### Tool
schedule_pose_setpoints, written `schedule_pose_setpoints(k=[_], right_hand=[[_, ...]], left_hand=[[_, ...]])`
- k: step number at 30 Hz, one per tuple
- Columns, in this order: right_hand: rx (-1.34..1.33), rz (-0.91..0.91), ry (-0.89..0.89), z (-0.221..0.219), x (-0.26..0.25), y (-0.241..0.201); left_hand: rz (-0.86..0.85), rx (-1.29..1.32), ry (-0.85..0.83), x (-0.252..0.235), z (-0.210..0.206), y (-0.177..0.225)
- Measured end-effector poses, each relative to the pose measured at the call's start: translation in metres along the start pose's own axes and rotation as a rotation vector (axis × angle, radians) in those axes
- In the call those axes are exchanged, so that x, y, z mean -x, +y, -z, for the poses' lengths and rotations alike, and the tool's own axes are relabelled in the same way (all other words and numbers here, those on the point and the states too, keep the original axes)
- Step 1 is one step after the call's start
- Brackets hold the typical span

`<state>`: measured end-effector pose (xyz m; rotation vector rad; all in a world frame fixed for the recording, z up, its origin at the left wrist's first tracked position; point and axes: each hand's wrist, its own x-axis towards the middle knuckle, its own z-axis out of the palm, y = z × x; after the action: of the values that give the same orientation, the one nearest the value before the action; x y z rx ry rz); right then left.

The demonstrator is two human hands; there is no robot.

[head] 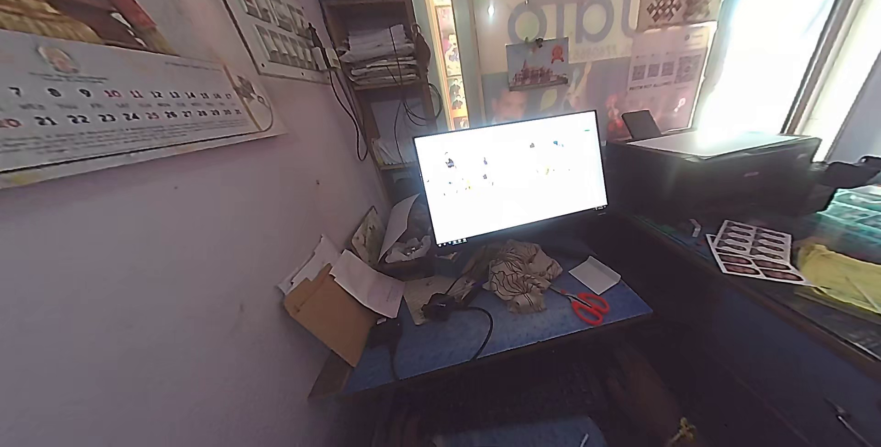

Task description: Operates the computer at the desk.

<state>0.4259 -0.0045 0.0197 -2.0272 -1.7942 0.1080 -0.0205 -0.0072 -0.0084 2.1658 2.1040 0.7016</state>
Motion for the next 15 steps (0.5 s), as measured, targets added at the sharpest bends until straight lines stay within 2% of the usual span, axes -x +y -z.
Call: schedule_pose_setpoints(k=[15], right_hand=[[-0.012,0.004,0.015,0.0002,-0.0016,-0.0006]], left_hand=[[-0.023,-0.009,0.026,-0.0013,0.0007,-0.0006]])
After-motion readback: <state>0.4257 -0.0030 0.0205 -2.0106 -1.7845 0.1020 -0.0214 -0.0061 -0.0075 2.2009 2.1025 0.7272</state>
